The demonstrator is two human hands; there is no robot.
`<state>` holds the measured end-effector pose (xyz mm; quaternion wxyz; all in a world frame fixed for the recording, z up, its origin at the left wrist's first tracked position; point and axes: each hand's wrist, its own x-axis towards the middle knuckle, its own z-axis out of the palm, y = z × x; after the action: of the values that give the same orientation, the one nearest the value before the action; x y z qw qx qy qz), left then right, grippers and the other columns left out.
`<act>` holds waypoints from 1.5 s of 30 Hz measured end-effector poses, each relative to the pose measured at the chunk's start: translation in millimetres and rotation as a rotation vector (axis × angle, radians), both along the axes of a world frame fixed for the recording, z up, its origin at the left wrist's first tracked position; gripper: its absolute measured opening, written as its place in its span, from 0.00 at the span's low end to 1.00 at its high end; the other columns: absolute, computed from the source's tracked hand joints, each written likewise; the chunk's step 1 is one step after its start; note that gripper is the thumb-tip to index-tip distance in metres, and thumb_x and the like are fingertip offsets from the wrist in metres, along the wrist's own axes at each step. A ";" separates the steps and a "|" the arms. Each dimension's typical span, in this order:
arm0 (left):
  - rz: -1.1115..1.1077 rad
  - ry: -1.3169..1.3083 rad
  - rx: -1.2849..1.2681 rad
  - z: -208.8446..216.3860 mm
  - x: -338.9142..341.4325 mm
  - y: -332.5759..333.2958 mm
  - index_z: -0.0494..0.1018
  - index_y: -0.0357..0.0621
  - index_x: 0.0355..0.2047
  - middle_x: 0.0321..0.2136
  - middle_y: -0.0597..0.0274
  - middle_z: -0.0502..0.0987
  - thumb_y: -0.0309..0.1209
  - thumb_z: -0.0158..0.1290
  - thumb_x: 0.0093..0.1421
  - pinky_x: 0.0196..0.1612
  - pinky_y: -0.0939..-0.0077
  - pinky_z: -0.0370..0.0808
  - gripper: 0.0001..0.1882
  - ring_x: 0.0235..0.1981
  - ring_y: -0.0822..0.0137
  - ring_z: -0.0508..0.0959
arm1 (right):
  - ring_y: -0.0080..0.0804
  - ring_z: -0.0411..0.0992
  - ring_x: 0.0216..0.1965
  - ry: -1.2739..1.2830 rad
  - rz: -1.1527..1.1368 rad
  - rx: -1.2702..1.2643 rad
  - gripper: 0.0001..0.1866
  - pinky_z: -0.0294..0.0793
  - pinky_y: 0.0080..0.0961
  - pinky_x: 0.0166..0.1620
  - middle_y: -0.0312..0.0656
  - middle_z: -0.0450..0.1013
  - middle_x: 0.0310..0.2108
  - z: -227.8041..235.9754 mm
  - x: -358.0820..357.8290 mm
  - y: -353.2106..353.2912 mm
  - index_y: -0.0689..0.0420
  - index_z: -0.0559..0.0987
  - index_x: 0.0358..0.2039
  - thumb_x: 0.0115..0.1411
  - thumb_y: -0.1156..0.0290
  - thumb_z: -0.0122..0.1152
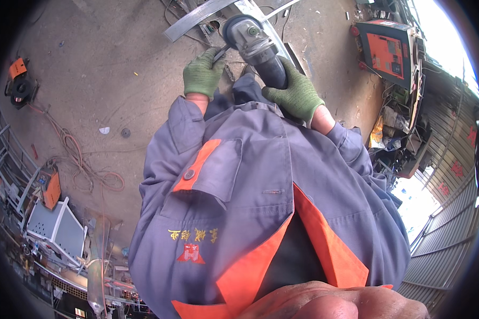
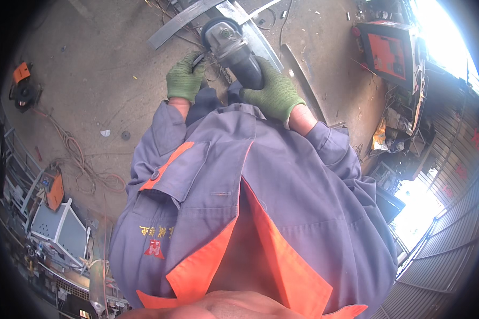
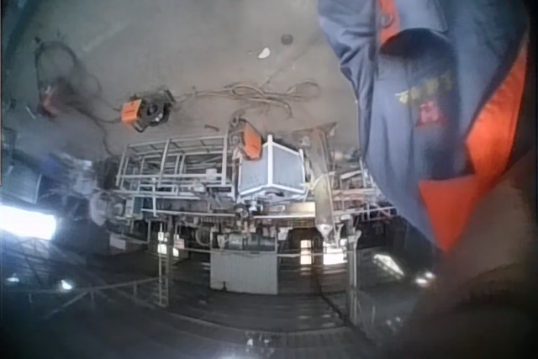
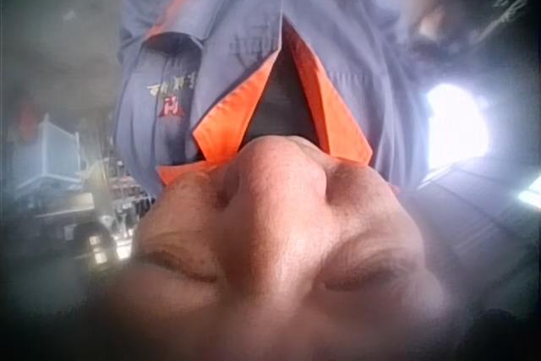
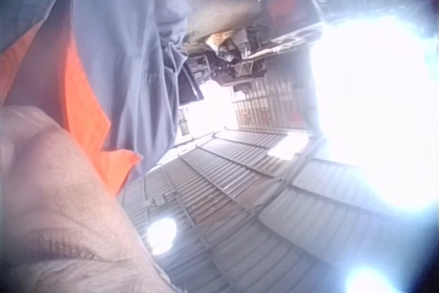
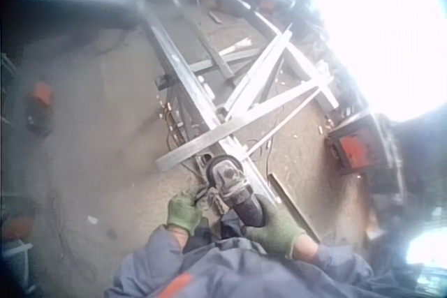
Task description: The person uses an angle grinder to smooth the surface of a metal frame structure. They hold the frame with one hand while operating the grinder with the other, moving along the edges and joints of the frame.
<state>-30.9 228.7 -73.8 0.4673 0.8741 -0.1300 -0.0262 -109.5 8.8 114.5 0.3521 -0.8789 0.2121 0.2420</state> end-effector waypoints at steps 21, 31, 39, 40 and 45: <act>0.080 0.217 -0.191 -20.8 -16.1 3.3 0.86 0.44 0.49 0.41 0.50 0.89 0.36 0.67 0.67 0.47 0.60 0.83 0.14 0.43 0.51 0.89 | 0.46 0.80 0.58 -0.002 -0.111 0.133 0.42 0.77 0.39 0.61 0.53 0.80 0.56 16.0 0.2 33.4 0.56 0.73 0.71 0.54 0.63 0.75; 0.073 0.153 -0.236 -33.1 -15.9 4.0 0.86 0.43 0.47 0.39 0.49 0.88 0.38 0.67 0.65 0.45 0.57 0.82 0.15 0.40 0.46 0.87 | 0.48 0.81 0.60 0.055 -0.002 0.111 0.52 0.78 0.39 0.63 0.59 0.80 0.59 16.1 -5.0 37.9 0.57 0.67 0.76 0.53 0.56 0.79; 0.072 0.146 -0.193 -33.4 -16.0 5.8 0.86 0.50 0.54 0.40 0.50 0.88 0.39 0.67 0.64 0.47 0.57 0.83 0.19 0.43 0.45 0.87 | 0.47 0.81 0.59 0.056 0.004 0.086 0.51 0.79 0.40 0.62 0.58 0.81 0.58 22.0 -3.0 41.4 0.56 0.68 0.76 0.53 0.58 0.79; 0.097 0.159 -0.273 -32.5 -16.1 5.7 0.86 0.49 0.54 0.41 0.50 0.88 0.39 0.67 0.64 0.47 0.57 0.83 0.19 0.43 0.45 0.87 | 0.48 0.81 0.60 0.039 -0.011 0.097 0.52 0.79 0.39 0.63 0.59 0.80 0.59 22.8 -2.3 40.7 0.56 0.67 0.76 0.52 0.56 0.79; 0.046 0.216 -0.098 -27.5 -15.6 6.0 0.86 0.48 0.54 0.41 0.51 0.89 0.41 0.67 0.65 0.47 0.59 0.83 0.20 0.44 0.46 0.88 | 0.47 0.80 0.61 0.058 0.022 0.128 0.51 0.78 0.39 0.63 0.58 0.80 0.60 22.4 -4.3 38.9 0.56 0.67 0.76 0.53 0.58 0.79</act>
<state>-46.5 234.7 -101.3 0.5214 0.8449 -0.0598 -0.1032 -113.8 47.8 136.9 0.3987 -0.8494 0.1967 0.2843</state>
